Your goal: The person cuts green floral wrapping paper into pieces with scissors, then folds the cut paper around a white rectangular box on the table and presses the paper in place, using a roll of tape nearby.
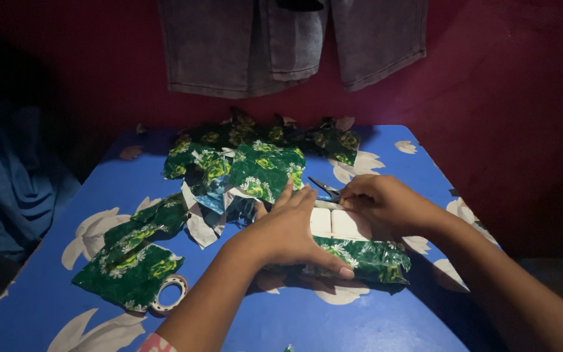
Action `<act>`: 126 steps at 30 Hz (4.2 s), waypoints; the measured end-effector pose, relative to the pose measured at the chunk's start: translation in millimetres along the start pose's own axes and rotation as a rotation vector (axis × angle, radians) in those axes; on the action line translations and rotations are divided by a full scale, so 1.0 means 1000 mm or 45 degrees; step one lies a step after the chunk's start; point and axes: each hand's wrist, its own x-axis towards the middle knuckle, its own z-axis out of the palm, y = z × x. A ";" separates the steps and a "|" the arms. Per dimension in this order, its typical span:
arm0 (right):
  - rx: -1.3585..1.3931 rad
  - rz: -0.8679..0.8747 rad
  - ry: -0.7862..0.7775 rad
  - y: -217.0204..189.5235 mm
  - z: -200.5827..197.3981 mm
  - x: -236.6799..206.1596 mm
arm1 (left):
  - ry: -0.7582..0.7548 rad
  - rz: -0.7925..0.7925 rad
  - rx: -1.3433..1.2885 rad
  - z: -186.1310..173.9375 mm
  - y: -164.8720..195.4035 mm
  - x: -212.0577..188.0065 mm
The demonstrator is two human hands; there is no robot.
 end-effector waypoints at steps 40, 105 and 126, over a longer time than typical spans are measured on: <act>0.222 -0.002 -0.100 -0.003 -0.012 -0.005 | 0.110 -0.023 0.058 -0.013 0.009 -0.014; -0.411 0.141 -0.520 -0.083 -0.005 -0.061 | -0.090 -0.057 0.281 -0.022 -0.014 -0.010; -0.471 0.036 -0.518 -0.089 -0.004 -0.069 | 0.494 0.137 0.145 0.001 -0.049 0.013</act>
